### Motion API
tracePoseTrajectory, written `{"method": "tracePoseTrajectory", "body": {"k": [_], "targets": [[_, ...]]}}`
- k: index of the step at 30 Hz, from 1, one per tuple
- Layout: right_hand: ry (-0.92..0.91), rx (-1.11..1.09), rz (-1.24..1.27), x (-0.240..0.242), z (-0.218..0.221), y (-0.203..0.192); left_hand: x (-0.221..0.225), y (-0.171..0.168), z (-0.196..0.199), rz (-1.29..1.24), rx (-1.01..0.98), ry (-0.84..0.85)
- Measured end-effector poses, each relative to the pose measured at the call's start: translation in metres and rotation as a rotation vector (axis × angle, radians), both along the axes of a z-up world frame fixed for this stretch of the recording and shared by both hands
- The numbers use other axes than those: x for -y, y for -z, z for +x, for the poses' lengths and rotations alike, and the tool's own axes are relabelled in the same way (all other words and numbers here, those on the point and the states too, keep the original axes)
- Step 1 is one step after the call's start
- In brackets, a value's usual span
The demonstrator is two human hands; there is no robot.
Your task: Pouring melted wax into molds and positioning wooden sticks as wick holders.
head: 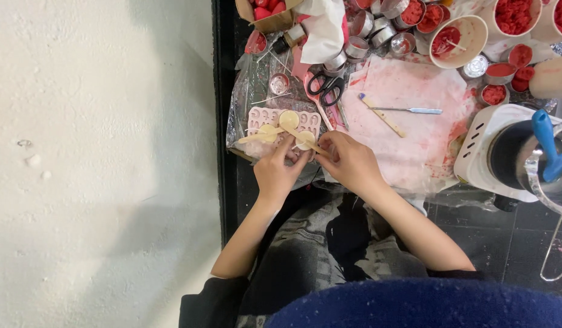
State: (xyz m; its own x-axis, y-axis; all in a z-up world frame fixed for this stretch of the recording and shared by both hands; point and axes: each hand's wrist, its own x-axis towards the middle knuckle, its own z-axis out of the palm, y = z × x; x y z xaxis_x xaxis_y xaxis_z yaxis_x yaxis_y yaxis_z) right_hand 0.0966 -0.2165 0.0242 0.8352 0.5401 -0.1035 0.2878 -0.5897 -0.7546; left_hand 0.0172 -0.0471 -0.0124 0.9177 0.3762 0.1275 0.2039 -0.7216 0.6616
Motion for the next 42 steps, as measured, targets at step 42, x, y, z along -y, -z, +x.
{"method": "tracePoseTrajectory", "body": {"k": [42], "targets": [[-0.006,0.291,-0.019,-0.001,-0.002,-0.019,-0.002,0.000,-0.002,-0.020,0.082,-0.003]]}}
